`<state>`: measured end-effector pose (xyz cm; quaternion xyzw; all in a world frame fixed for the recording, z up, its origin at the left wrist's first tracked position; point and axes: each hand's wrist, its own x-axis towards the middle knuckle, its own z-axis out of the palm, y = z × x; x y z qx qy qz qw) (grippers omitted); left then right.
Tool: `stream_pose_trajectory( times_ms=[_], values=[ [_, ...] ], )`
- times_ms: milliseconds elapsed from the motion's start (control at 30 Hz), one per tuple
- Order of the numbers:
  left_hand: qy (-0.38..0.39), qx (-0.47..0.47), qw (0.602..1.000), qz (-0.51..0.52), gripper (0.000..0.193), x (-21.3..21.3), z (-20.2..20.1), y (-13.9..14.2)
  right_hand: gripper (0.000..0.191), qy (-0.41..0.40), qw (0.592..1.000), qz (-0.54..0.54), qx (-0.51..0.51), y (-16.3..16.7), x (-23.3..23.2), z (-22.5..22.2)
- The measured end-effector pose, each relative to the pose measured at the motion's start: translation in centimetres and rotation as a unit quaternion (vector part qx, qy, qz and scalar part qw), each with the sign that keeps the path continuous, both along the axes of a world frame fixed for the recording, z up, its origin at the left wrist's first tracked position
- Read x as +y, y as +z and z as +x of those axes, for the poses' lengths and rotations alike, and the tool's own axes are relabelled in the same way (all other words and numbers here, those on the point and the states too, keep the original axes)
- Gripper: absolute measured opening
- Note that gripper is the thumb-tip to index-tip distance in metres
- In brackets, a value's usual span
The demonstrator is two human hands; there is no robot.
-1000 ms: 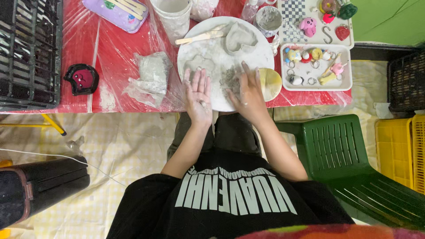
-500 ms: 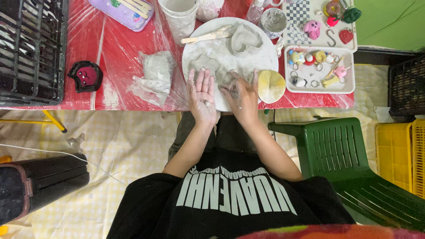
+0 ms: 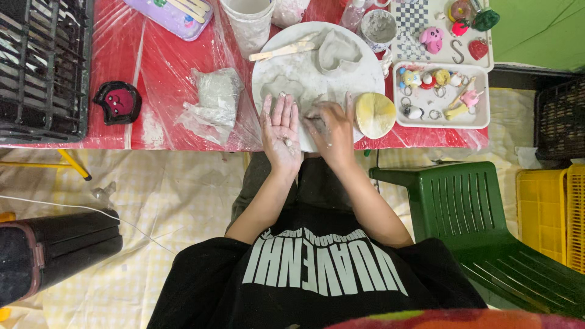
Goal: The person presses clay into a heart-shaped cutter on a round bat, packs and levels the clay by hand, and trims and shapes the edges with a wooden stick. They then smooth the clay surface with a sponge and finally rub clay residue off their hands.
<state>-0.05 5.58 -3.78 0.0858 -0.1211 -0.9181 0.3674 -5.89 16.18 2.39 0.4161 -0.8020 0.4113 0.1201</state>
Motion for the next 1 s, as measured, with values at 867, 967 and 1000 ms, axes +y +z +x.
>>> stream_pose_trajectory(
  times_ms=[867, 967, 1000],
  values=[
    [-0.071, -0.048, 0.996, 0.026, 0.056, -0.2, -1.5, 1.2, 0.027, 0.135, 0.974, -0.132, -0.125, 2.5, 3.6, 3.6],
    [-0.069, -0.039, 0.997, -0.01, 0.057, -0.2, -1.7, 1.3, 0.021, 0.115, 0.91, -0.152, -0.368, 2.4, 3.5, 4.2],
    [-0.07, -0.026, 0.997, -0.02, 0.057, -0.1, -1.8, 1.4, 0.024, 0.118, 0.959, -0.108, -0.236, 2.5, 3.4, 4.3]
  ],
)
